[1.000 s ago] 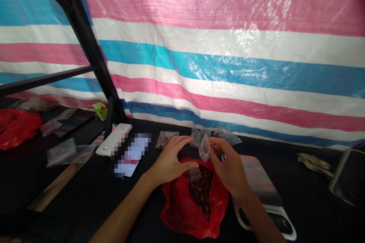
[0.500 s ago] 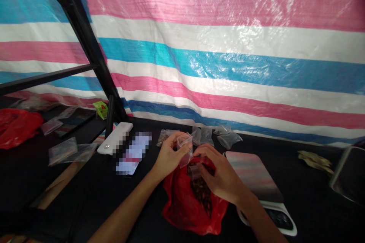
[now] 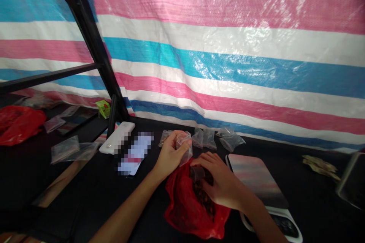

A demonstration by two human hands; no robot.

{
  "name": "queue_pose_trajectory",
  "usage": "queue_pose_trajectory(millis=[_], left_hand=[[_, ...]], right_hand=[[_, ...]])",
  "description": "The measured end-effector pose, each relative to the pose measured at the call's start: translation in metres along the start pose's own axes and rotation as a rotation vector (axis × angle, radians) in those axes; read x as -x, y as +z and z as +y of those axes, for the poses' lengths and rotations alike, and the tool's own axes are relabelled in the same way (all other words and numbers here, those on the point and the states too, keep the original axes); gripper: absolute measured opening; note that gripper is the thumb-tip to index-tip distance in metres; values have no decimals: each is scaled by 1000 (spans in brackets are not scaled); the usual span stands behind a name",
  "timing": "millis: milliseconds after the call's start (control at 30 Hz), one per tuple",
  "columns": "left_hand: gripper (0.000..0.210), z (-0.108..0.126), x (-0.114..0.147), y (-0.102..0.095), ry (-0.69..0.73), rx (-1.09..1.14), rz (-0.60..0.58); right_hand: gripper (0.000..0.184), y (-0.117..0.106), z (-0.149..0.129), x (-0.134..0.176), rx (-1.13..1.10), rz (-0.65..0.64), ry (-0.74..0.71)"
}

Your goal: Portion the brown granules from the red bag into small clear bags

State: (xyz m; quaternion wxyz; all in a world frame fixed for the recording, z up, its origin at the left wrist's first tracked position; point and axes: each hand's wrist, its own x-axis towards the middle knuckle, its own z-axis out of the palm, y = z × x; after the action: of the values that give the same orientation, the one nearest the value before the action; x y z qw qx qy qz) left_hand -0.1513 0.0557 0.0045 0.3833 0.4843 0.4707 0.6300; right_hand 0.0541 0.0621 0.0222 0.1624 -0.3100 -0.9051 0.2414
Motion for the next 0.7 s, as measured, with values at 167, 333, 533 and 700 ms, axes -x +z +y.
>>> queue_pose_trajectory(millis=[167, 333, 533, 700], left_hand=[[35, -3, 1, 0, 3, 9, -17], [36, -2, 1, 1, 5, -46, -20], [36, 6, 2, -6, -26, -279, -59], [26, 19, 5, -15, -44, -576, -207]], right_hand=[[45, -3, 0, -2, -11, 34, -15], [47, -4, 2, -3, -50, 52, -24], [43, -10, 6, 0, 25, 30, 7], [38, -14, 13, 1, 163, 37, 87]])
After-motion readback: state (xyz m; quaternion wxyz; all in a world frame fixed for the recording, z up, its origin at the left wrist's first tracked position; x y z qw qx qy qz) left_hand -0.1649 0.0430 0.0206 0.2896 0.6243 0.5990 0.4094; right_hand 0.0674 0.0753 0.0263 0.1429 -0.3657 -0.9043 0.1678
